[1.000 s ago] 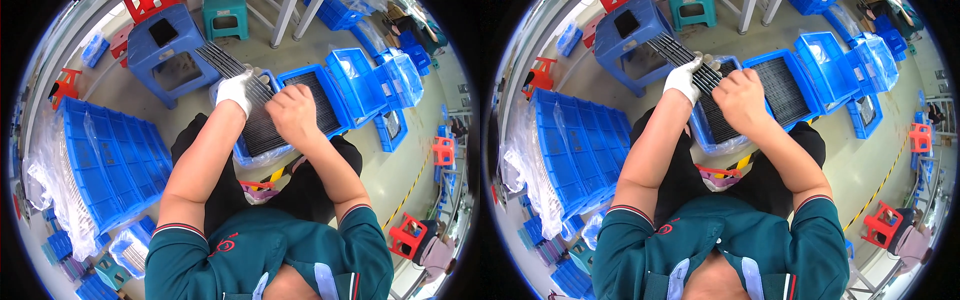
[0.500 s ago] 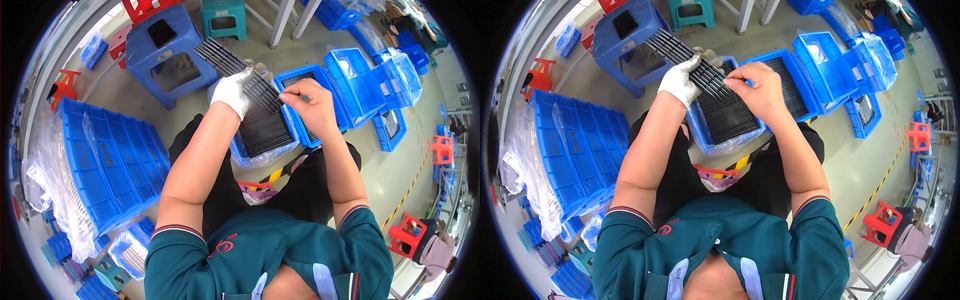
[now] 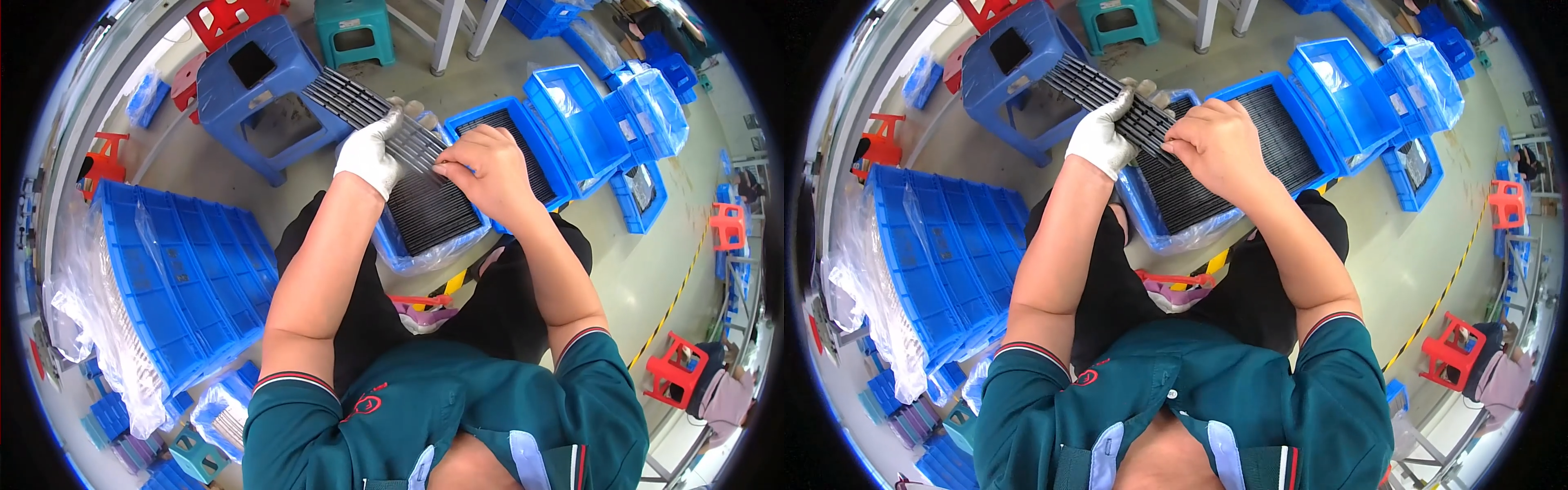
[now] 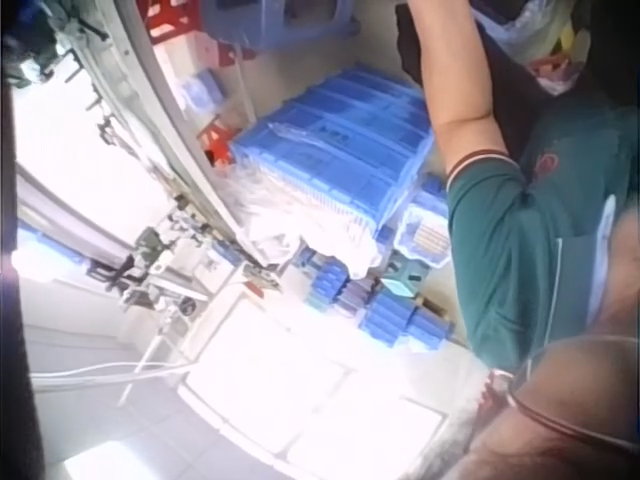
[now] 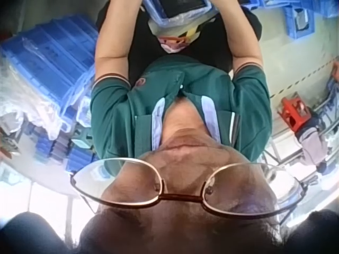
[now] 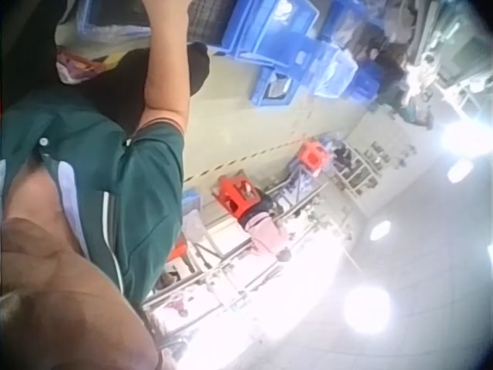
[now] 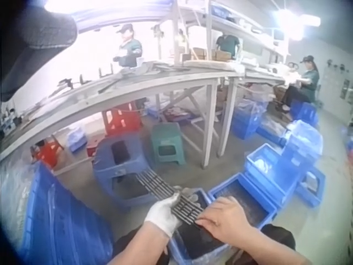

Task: The recorder is sorting and inspecting small metal pins or rods by moving them between blue industrial storage bins.

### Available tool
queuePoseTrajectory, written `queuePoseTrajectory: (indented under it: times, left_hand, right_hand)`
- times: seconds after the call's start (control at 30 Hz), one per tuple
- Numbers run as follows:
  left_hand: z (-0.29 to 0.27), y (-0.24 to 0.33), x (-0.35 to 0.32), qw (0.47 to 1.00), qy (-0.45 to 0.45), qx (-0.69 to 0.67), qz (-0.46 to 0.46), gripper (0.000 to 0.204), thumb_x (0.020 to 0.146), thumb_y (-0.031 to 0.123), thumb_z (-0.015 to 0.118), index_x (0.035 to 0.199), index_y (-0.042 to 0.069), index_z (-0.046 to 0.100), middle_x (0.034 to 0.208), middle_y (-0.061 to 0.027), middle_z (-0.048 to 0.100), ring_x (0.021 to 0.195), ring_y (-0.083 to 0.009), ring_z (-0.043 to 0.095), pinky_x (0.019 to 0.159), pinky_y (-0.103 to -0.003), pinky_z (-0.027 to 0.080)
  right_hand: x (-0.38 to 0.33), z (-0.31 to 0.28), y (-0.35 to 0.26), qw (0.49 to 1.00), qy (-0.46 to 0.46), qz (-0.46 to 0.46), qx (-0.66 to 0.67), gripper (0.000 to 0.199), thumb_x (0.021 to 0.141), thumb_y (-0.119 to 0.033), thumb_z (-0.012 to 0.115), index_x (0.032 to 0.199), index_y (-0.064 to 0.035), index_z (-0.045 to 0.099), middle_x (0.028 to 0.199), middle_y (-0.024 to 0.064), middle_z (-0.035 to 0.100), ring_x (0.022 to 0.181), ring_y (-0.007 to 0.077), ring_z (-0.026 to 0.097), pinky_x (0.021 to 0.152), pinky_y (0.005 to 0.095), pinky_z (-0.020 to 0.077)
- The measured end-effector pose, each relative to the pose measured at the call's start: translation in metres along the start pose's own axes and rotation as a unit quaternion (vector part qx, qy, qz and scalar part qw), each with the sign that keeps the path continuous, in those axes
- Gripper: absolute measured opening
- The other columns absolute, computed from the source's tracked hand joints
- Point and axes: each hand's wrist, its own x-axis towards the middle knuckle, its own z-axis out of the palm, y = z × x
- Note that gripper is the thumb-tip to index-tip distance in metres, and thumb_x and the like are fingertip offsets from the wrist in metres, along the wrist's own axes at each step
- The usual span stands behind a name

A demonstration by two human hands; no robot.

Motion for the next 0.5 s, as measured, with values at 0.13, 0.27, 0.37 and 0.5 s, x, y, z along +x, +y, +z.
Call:
queuePoseTrajectory:
  times: [0.13,0.27,0.37,0.5]
  left_hand:
    - [-0.0014,0.002,0.0006,0.999,-0.039,-0.02,-0.01,0.011,0.095,0.006,0.052,0.105,0.005,0.056,0.106,-0.0155,0.061,0.102,-0.039,0.06,0.086,-0.056,0.051]
    - [0.0,0.0066,-0.0034,0.994,-0.106,-0.029,-0.021,0.017,0.096,0.004,0.044,0.109,0.003,0.053,0.114,-0.0187,0.059,0.106,-0.0411,0.058,0.093,-0.057,0.048]
    - [0.002,0.007,-0.0054,0.992,-0.129,-0.001,-0.002,0.017,0.096,0.004,0.044,0.11,0.002,0.053,0.114,-0.0196,0.059,0.107,-0.0414,0.058,0.092,-0.056,0.049]
    - [0.0025,0.0029,-0.0044,0.993,-0.116,0.004,0.014,0.017,0.094,0.001,0.046,0.11,0.002,0.053,0.109,-0.0183,0.061,0.104,-0.0398,0.059,0.09,-0.054,0.05]
  right_hand:
    - [-0.0001,0.0036,0.0039,1.0,-0.003,-0.001,0.013,0.009,0.069,-0.013,0.074,0.075,-0.0091,0.069,0.07,0.0034,0.062,0.074,0.0243,0.059,0.071,0.0363,0.0448]
    - [0.0006,-0.0001,0.007,0.998,0.0,0.031,0.053,0.009,0.07,-0.011,0.075,0.076,-0.007,0.069,0.072,0.0059,0.063,0.077,0.025,0.06,0.072,0.0359,0.0467]
    - [0.0011,-0.0013,0.0085,0.994,-0.02,0.073,0.082,0.009,0.071,-0.009,0.075,0.077,-0.0051,0.07,0.073,0.0075,0.063,0.078,0.0245,0.06,0.072,0.035,0.0477]
    - [0.0011,-0.0032,0.0089,0.985,-0.025,0.116,0.125,0.008,0.073,-0.008,0.074,0.078,-0.0036,0.069,0.075,0.008,0.064,0.078,0.0227,0.061,0.071,0.0336,0.0479]
